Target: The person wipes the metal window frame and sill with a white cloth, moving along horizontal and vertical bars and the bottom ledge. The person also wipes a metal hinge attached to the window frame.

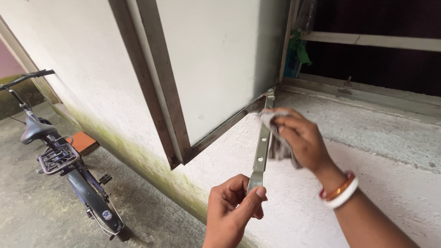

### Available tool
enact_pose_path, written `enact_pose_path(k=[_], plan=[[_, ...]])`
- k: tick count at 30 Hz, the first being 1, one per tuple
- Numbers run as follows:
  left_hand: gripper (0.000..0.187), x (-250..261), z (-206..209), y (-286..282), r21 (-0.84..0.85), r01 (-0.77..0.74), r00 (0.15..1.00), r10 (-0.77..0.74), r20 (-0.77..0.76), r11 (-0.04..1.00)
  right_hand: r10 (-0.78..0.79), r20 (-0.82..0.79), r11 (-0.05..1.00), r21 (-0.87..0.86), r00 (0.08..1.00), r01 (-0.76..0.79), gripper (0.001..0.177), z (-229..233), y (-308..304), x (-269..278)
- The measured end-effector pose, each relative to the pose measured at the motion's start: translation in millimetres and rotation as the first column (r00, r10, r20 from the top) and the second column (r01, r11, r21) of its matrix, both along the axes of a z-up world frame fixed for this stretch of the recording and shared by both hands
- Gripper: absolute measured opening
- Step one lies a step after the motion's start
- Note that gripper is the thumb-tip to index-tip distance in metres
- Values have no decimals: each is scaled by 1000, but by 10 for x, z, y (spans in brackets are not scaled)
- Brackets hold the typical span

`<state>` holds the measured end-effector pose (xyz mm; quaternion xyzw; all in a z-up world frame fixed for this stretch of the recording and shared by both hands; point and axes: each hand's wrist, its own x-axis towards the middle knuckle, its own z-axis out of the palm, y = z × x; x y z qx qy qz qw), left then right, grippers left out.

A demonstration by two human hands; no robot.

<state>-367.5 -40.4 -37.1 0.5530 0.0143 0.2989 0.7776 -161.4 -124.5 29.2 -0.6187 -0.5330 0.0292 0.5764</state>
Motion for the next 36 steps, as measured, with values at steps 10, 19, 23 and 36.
enact_pose_path(k=[10,19,23,36], plan=[[27,-21,-141,112,-40,65,997,-63,51,997,-68,184,996,70,981,56,29,-173,-94,-134],[27,-57,-196,105,-20,81,997,-81,-5,996,-67,284,991,133,956,30,27,-438,-197,-619],[24,-123,-166,109,-40,138,990,-139,-8,990,46,324,996,55,945,-67,24,-407,-235,-624],[26,-240,-195,165,-26,277,961,-276,25,961,24,173,995,91,985,-40,28,-492,-354,-1041]])
